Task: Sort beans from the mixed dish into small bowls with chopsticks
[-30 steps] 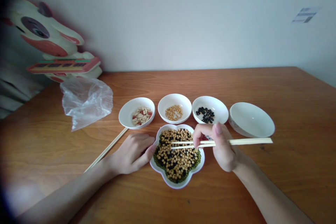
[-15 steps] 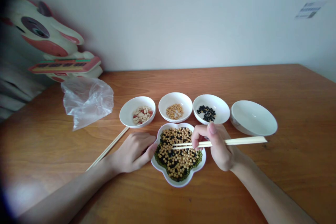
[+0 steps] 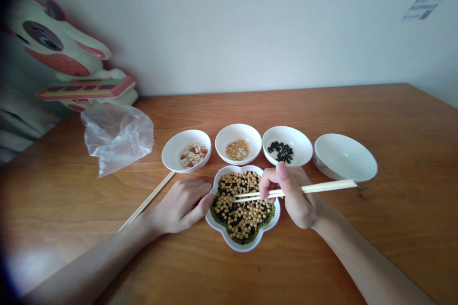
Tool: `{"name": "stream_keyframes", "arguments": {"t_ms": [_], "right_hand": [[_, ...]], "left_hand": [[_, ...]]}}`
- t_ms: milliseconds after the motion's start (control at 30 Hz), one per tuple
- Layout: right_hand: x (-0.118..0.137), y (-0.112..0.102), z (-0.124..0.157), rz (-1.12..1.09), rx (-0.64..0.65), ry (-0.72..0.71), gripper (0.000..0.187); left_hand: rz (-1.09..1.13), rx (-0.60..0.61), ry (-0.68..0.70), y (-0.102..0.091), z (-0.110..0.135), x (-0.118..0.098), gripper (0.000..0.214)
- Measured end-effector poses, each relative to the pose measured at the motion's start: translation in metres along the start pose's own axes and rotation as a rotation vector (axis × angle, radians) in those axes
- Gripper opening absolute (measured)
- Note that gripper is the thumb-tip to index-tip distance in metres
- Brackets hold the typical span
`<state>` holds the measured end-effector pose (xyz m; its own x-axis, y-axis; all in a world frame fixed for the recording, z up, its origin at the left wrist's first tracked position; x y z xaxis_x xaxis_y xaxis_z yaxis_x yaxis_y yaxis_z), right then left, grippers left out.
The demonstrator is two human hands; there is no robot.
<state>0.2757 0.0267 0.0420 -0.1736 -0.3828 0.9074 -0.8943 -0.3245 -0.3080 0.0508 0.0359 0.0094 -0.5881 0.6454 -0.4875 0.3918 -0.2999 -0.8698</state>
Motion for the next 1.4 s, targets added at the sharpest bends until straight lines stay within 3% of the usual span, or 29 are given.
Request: {"name": "stream_keyframes", "arguments": {"t_ms": [300,533,633,867,1067,1167,1400], "right_hand": [[0.005,-0.010,-0.001,-0.077,-0.191,-0.016,0.081],[0.020,-0.054,0.006,-0.211,-0.588,-0.233,0.078],[0.014,-0.058,0.004,-0.153,-0.659,-0.206,0.075],[0.014,-0.058,-0.001,-0.160,-0.593,-0.158,0.078],[0.006,-0.016,-0.001,-0.130,-0.244,0.028,0.079],[0.002,-0.002,0.000,-0.011,-0.123,0.019,0.077],[0.005,-0.009,-0.002,-0.016,-0.060,0.010,0.076]], "left_hand": [[0.016,0.020,-0.023,0.001,0.000,0.002,0.037],[-0.006,0.008,0.001,0.002,-0.002,0.002,0.037],[-0.009,0.007,-0.003,0.002,-0.001,0.002,0.036],[0.007,0.012,-0.005,0.000,-0.001,0.000,0.037],[0.029,0.008,-0.013,-0.002,-0.001,-0.001,0.036],[0.032,0.010,-0.019,-0.002,-0.001,-0.001,0.037],[0.013,0.027,-0.027,-0.001,-0.002,0.000,0.040]]}}
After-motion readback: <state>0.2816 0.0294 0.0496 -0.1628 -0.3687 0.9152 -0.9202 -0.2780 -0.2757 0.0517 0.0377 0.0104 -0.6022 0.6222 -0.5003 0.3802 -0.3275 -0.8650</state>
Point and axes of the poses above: each hand's wrist, its own z-axis away from the middle knuckle, its own y-axis out of the palm, x = y × z, the point moved 7 cm from there along -z, towards the middle knuckle, and after that the axes turned 7 degrees about -y, right-handed, at the moved point
